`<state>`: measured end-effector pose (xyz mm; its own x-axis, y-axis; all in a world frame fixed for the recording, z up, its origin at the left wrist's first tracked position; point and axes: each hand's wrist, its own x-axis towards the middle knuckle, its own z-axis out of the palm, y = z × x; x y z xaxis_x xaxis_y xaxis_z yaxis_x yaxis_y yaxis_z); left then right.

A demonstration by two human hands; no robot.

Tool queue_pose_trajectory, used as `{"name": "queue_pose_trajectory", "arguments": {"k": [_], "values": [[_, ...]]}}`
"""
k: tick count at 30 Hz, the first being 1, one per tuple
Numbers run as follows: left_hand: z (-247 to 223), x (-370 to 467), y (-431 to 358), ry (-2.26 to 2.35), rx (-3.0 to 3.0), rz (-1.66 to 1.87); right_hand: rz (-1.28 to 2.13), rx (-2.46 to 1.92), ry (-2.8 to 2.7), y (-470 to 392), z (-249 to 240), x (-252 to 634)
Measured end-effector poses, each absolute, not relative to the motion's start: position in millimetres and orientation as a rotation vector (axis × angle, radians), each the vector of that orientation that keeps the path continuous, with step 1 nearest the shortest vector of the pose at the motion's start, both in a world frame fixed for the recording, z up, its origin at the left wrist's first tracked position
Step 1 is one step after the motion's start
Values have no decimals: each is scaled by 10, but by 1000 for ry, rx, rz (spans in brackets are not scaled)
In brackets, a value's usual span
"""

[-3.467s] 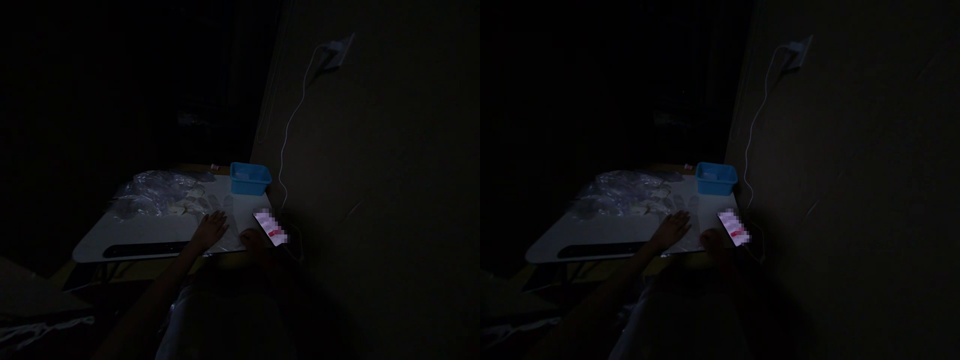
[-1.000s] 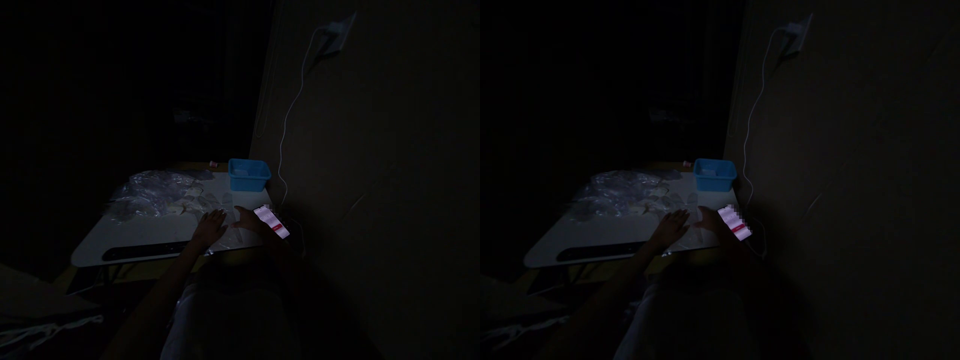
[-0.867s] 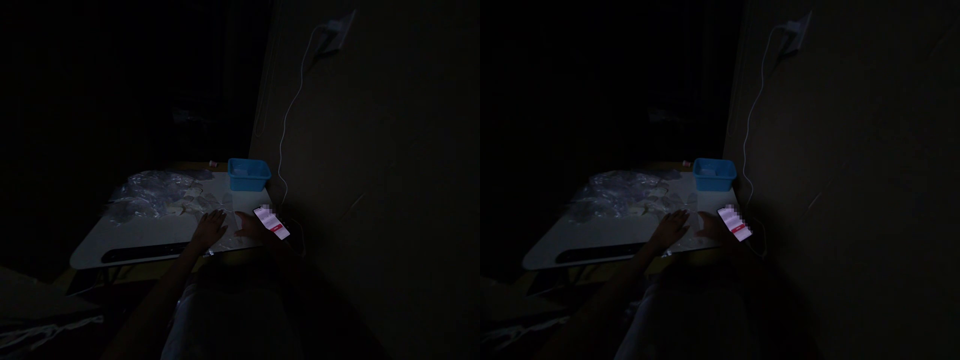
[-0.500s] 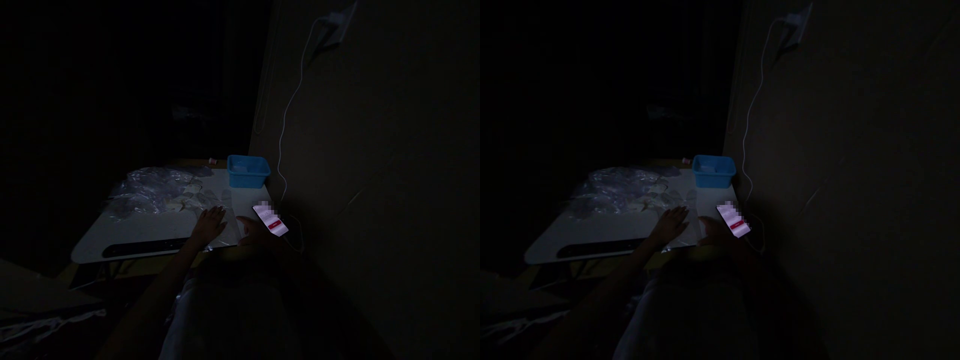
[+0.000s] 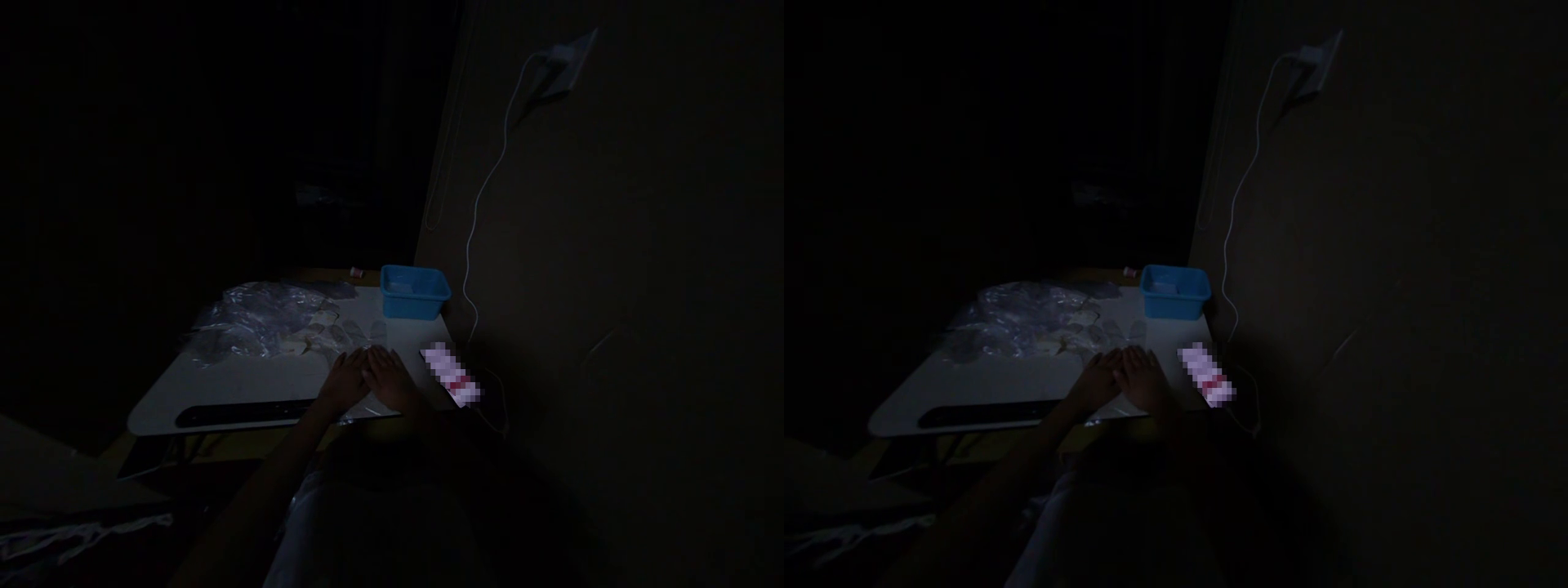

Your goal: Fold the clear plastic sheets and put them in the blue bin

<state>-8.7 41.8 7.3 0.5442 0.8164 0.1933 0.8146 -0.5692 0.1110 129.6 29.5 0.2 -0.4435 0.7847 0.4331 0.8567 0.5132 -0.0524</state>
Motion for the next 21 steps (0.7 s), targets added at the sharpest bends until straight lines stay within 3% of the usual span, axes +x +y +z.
{"name": "queue_pose_trajectory", "arguments": {"k": [6,13,15,18,21], "values": [[37,-101,433,1402,2699,598,-288,-1415,-2366,293,-110,1315],[7,-418,482,1643,2122,1566,-317,-1436,-2376,270,-58,1314],[52,-547,469,1872,1931,1520,-317,-1463,-2366,255,-45,1345],[159,-677,419,2208,1806,1096,-308,-1509,-2349,229,-32,1430],[231,-674,379,2167,2055,812,-270,-1506,-2347,210,-26,1513]]}}
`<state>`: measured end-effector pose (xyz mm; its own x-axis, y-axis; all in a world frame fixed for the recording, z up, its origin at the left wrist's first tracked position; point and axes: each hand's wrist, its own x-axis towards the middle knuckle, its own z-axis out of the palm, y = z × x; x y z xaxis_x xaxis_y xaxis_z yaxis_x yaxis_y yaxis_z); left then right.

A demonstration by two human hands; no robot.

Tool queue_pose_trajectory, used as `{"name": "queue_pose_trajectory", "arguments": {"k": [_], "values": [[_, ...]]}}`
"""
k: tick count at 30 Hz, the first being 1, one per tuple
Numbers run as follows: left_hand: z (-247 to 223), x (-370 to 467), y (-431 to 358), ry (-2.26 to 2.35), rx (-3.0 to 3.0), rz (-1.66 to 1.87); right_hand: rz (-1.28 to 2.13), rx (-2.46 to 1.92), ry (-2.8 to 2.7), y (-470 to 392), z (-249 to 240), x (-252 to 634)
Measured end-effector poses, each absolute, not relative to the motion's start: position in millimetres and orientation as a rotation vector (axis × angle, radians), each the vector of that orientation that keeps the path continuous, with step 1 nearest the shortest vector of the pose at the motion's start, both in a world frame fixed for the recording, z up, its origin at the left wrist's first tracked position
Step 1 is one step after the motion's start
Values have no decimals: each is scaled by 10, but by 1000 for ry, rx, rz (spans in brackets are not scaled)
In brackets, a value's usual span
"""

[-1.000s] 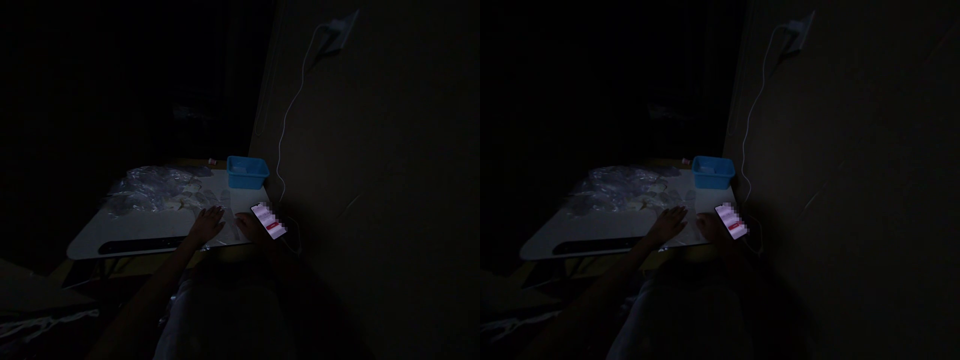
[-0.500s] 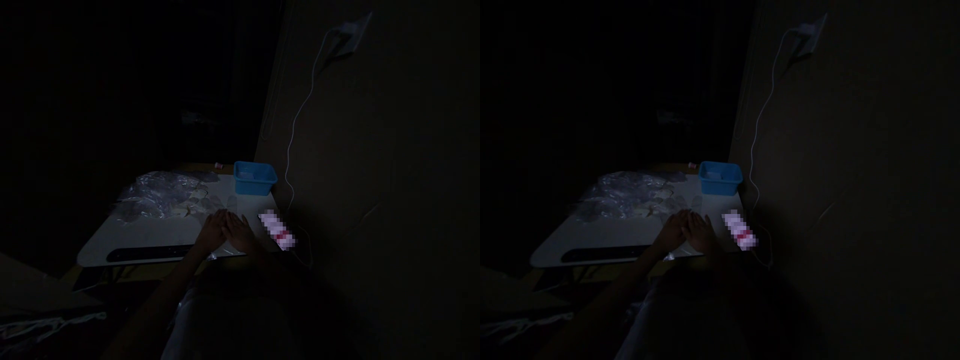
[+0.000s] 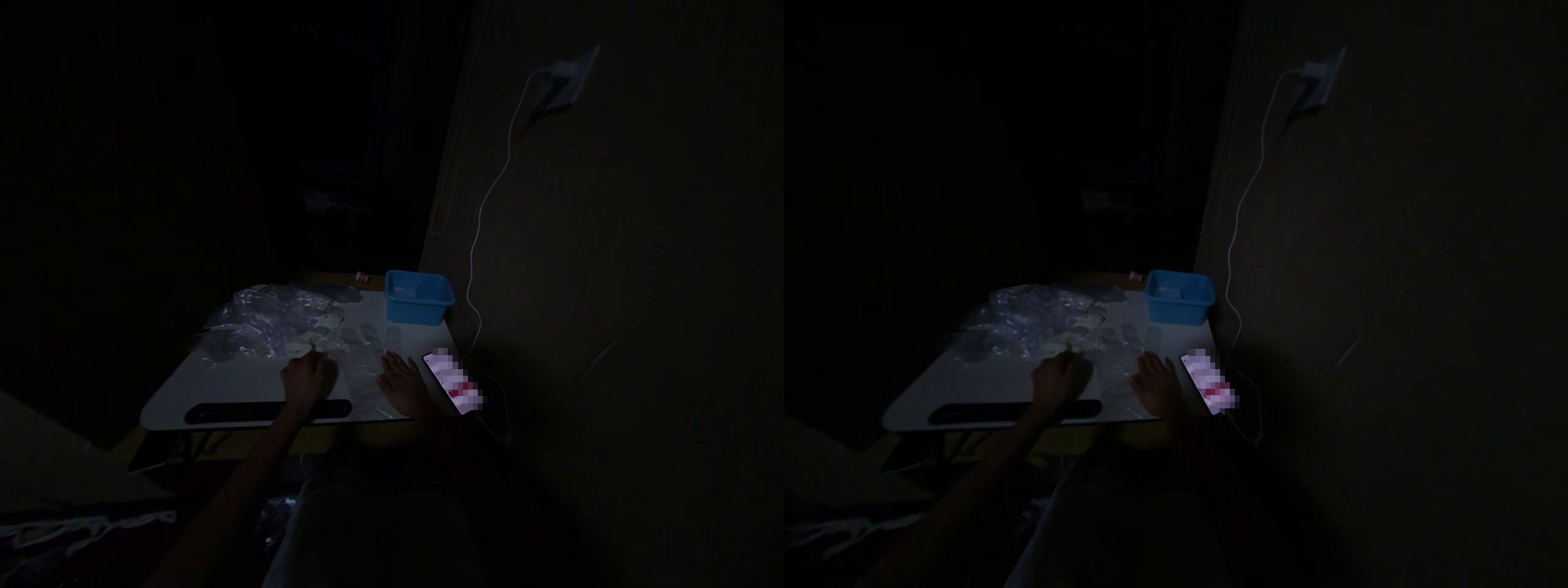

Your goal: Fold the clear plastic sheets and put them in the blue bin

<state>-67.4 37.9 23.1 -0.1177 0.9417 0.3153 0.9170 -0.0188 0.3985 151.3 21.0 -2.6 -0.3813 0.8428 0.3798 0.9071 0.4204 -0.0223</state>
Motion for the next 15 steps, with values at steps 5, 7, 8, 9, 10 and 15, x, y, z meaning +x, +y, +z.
{"name": "queue_pose_trajectory", "arguments": {"k": [5,7,8,9,10,15], "values": [[162,-566,411,1775,2495,648,-217,-1484,-2335,212,-26,1545],[120,-560,436,1751,2529,602,-199,-1499,-2325,215,-24,1537],[107,-562,447,1751,2539,585,-195,-1503,-2322,215,-22,1533],[101,-562,454,1752,2548,573,-196,-1504,-2321,215,-20,1530],[101,-558,458,1757,2553,566,-199,-1503,-2321,215,-18,1528],[172,-426,426,1761,2628,494,-220,-1507,-2326,224,-24,1525]]}}
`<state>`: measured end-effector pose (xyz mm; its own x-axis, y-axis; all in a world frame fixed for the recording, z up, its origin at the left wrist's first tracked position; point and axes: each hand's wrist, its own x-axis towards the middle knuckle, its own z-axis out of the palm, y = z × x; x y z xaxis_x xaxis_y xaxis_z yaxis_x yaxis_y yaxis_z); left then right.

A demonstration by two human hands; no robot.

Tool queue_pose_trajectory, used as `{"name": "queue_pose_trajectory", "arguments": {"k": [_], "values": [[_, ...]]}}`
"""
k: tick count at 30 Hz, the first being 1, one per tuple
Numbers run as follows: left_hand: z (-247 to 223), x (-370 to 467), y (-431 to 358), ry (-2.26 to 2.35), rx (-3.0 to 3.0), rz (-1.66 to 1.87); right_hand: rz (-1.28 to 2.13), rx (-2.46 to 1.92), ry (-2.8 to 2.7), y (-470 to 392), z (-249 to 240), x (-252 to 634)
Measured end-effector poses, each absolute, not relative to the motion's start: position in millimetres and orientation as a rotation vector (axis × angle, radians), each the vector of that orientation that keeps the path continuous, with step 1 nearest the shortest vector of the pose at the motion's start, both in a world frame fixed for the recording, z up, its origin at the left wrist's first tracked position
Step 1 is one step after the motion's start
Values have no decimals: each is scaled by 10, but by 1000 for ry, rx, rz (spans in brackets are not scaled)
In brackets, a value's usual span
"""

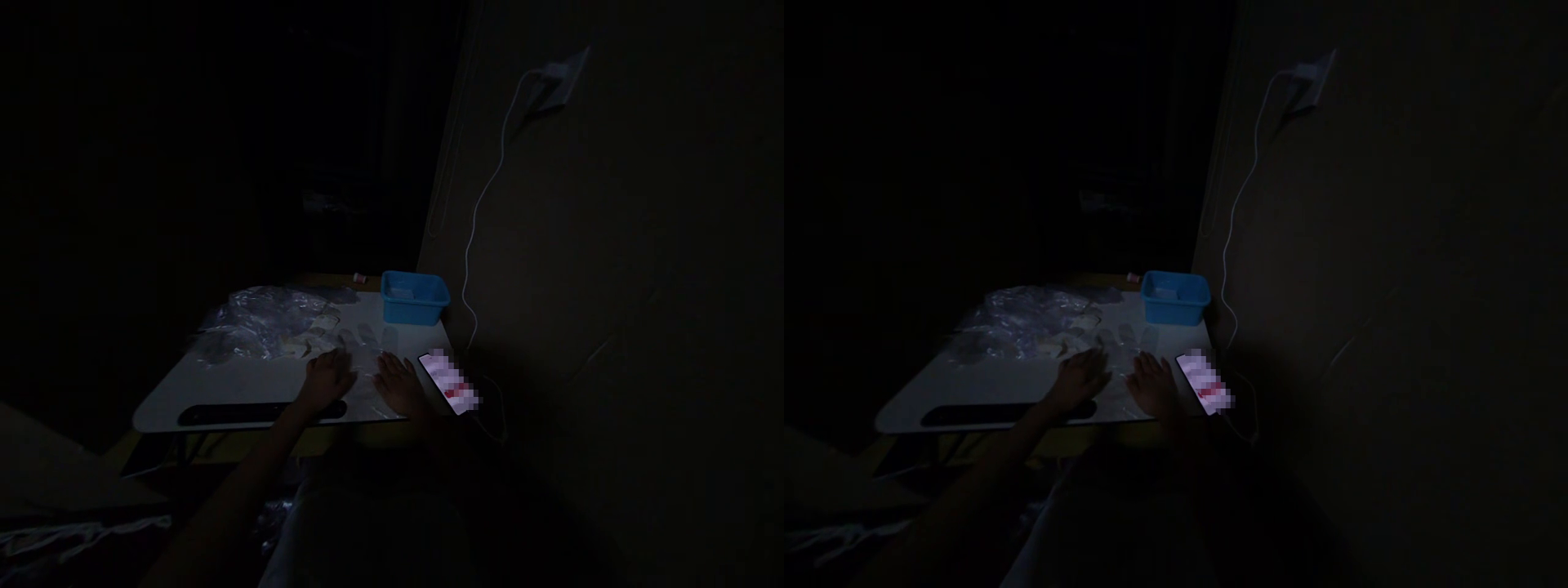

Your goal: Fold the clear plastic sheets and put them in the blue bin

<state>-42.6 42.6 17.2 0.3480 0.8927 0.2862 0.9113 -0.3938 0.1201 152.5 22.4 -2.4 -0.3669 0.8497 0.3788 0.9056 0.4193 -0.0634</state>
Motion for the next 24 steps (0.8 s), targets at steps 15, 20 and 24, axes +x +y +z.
{"name": "queue_pose_trajectory", "arguments": {"k": [15,20,24], "values": [[138,-229,277,-1419,-2724,-405,-230,-1503,-2326,224,-36,1521],[137,-274,271,-1408,-2819,-291,-214,-1505,-2320,234,-45,1526],[127,-289,259,-1370,-2836,-315,-183,-1516,-2305,245,-49,1527]]}}
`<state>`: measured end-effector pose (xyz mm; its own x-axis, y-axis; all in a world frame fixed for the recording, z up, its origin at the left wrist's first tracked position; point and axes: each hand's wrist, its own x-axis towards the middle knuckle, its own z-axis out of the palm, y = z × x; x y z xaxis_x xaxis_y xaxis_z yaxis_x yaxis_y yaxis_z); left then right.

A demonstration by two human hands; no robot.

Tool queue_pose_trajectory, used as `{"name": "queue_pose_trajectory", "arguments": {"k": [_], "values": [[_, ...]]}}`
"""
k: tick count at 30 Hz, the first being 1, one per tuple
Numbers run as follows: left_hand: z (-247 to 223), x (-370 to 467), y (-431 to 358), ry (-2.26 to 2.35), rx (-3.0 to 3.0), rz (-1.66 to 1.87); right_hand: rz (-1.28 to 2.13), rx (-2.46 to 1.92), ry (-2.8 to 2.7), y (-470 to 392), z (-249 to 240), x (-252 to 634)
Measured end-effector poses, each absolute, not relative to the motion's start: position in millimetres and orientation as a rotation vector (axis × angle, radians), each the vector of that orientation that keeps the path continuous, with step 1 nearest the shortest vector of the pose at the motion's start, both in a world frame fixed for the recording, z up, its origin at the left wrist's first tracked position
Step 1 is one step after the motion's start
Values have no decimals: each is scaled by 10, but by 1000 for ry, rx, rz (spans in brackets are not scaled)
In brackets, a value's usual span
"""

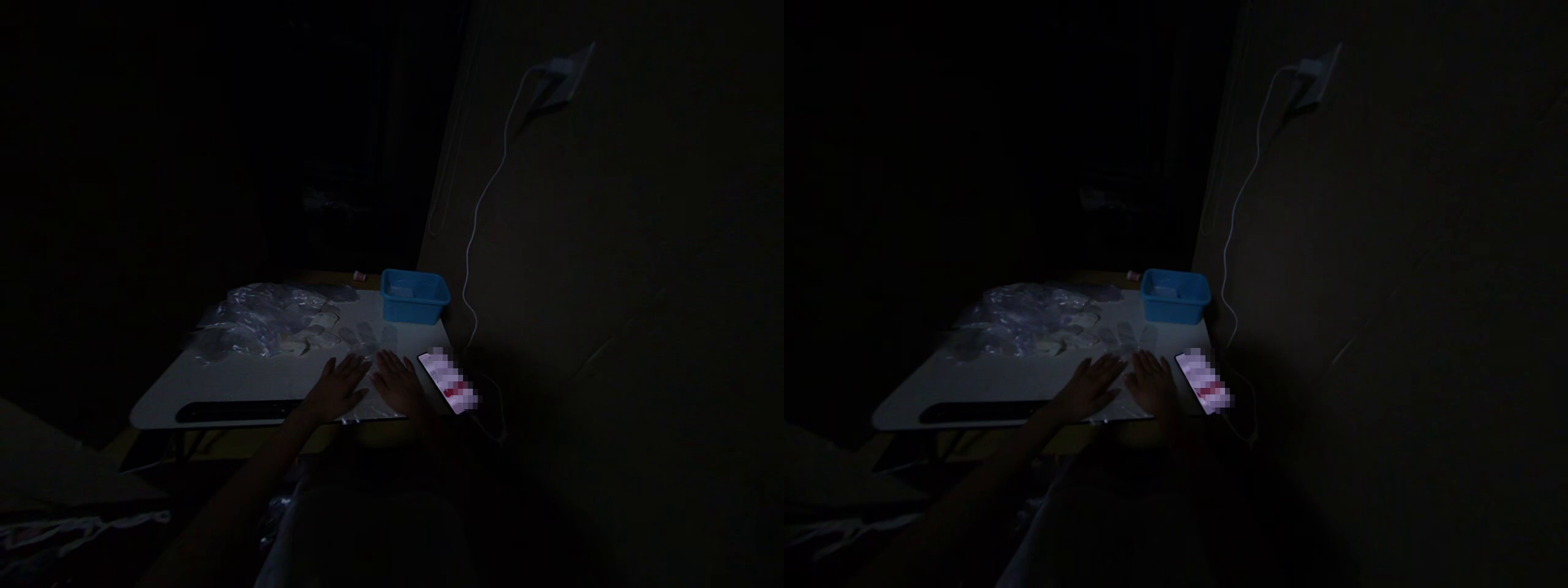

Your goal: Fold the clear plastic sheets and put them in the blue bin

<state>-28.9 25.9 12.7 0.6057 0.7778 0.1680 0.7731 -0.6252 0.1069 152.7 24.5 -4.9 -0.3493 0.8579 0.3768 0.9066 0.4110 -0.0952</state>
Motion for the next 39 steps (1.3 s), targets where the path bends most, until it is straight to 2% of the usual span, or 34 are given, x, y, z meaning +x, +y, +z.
{"name": "queue_pose_trajectory", "arguments": {"k": [10,20,28,32,37,39], "values": [[93,-288,271,1435,2752,366,-61,-1555,-2249,325,-12,1603],[96,-293,258,1449,2762,345,39,-1566,-2349,492,476,1442],[100,-284,257,1427,2746,376,-151,-1349,-2504,465,184,1524],[76,-313,283,1401,2635,552,-215,-1342,-2525,440,73,1522],[-12,-447,468,1529,2229,1041,-230,-1374,-2522,465,43,1521],[-39,-481,545,1500,2298,1025,-227,-1396,-2510,472,42,1518]]}}
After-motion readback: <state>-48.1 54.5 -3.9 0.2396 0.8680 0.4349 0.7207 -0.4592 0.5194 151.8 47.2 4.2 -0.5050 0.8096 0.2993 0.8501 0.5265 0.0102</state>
